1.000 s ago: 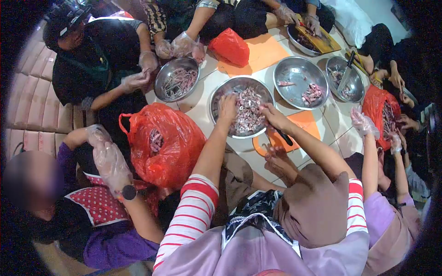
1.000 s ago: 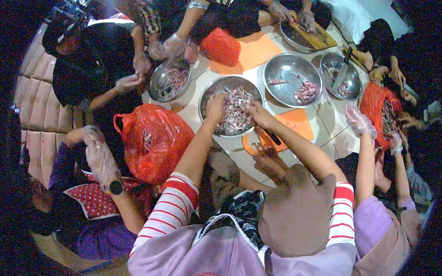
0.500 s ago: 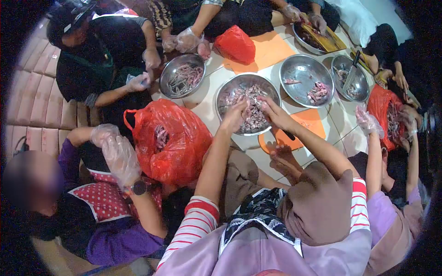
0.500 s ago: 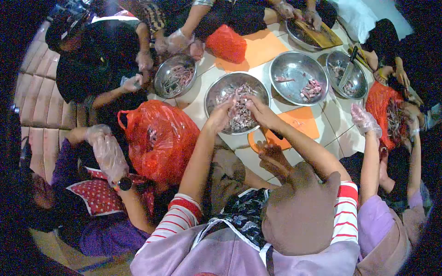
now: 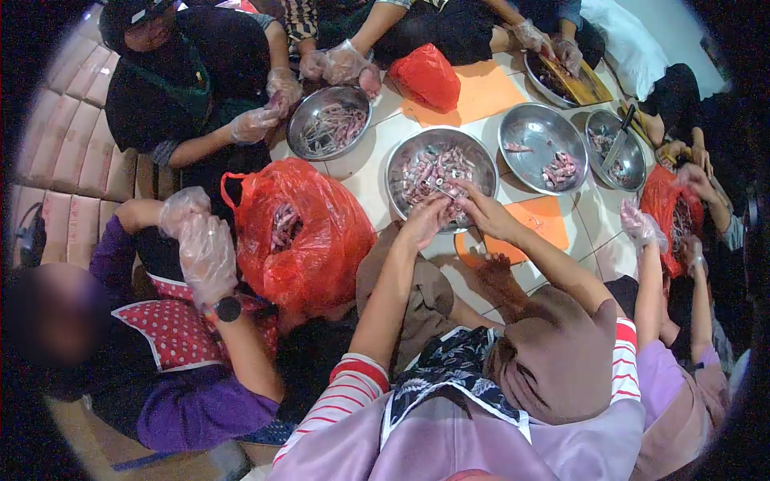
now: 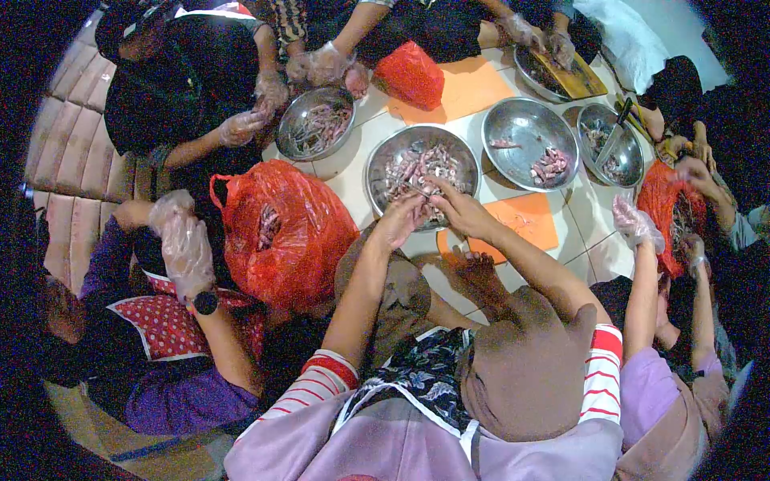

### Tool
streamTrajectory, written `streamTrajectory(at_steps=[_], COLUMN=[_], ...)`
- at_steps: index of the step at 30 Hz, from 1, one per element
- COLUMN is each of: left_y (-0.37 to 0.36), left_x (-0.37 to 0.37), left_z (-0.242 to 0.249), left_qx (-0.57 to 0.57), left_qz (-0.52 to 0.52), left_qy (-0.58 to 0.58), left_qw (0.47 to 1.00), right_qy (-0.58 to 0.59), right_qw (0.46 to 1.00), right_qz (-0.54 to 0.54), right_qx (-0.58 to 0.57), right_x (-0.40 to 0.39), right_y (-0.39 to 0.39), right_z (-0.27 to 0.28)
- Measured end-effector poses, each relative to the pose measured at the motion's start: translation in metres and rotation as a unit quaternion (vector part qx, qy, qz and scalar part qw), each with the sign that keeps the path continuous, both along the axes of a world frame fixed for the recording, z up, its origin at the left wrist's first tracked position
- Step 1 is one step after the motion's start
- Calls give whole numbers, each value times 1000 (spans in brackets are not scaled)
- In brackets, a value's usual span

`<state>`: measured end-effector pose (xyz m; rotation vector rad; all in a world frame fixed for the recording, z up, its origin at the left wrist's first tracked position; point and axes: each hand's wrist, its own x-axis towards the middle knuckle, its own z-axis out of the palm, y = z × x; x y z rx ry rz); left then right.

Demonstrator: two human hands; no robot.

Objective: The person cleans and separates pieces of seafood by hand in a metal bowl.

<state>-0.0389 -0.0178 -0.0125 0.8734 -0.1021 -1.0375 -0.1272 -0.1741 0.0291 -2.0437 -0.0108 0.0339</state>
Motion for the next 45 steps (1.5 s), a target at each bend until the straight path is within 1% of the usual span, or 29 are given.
streamTrajectory(at_steps=[1,2,4,5,7,11,13,14,16,17,19,20,22,23,25,26,28,29,31,32,34,38,40,41,42,43,44,45], left_y=[0,-1,-2,-2,-3,-6,-6,-6,-7,-8,-8,-9,-10,-11,-12,-13,-16,-16,-17,-18,-16,-5,-2,-2,-3,-3,-4,-4], left_x=[-1,-2,-4,-4,-5,-8,-7,-7,-7,-6,-7,-8,-13,-14,-16,-18,-23,-23,-20,-19,-16,-12,-11,-11,-11,-11,-11,-10], left_z=[0,0,3,4,6,6,0,-4,-10,-13,-10,-9,-6,-5,0,3,3,3,-2,-4,0,2,3,3,3,3,3,2], left_qx=[4,4,19,19,22,38,68,67,48,48,93,93,100,101,123,123,155,156,108,108,48,16,18,18,0,-19,-19,-17], left_qz=[10,9,22,22,28,52,76,76,119,119,113,112,114,113,97,96,89,89,100,99,105,68,64,65,79,93,93,93], left_qy=[0,1,22,23,25,-7,-92,-92,-162,-162,-246,-246,-293,-292,-316,-317,-354,-355,-234,-235,-105,-78,-58,-58,-54,-49,-50,-49], left_qw=[1000,1000,999,999,999,998,991,991,978,978,958,958,944,944,936,936,918,918,961,961,988,995,996,996,995,994,994,994], right_qy=[24,25,95,96,-11,-41,11,10,-10,-10,5,5,22,23,44,44,66,66,52,52,-31,0,51,111,111,141,171,170], right_qw=[1000,1000,995,995,1000,998,1000,1000,1000,1000,999,999,997,997,990,990,988,988,989,989,983,980,980,974,974,974,973,973], right_qz=[-5,-6,-7,-8,-18,-3,3,3,-2,-2,-29,-30,-65,-66,-93,-94,-113,-113,-137,-137,-181,-195,-171,-156,-156,-137,-117,-117], right_qx=[0,0,30,31,-12,-46,-29,-29,-22,-23,-35,-34,-38,-37,-98,-98,-79,-78,25,25,21,49,85,121,120,109,98,98], right_x=[-1,-3,-4,-5,-4,-5,-5,-4,-3,-4,-5,-5,-4,-3,0,1,2,4,9,10,13,20,18,18,17,17,17,17], right_y=[-1,-2,-1,-2,-1,-3,-3,-2,1,1,5,7,11,12,13,12,13,13,8,7,4,-18,-25,-24,-23,-22,-21,-17], right_z=[3,6,21,17,8,3,4,2,-2,-4,-1,0,2,-1,-9,-13,-14,-12,-17,-20,-26,-25,-6,4,6,7,9,11])
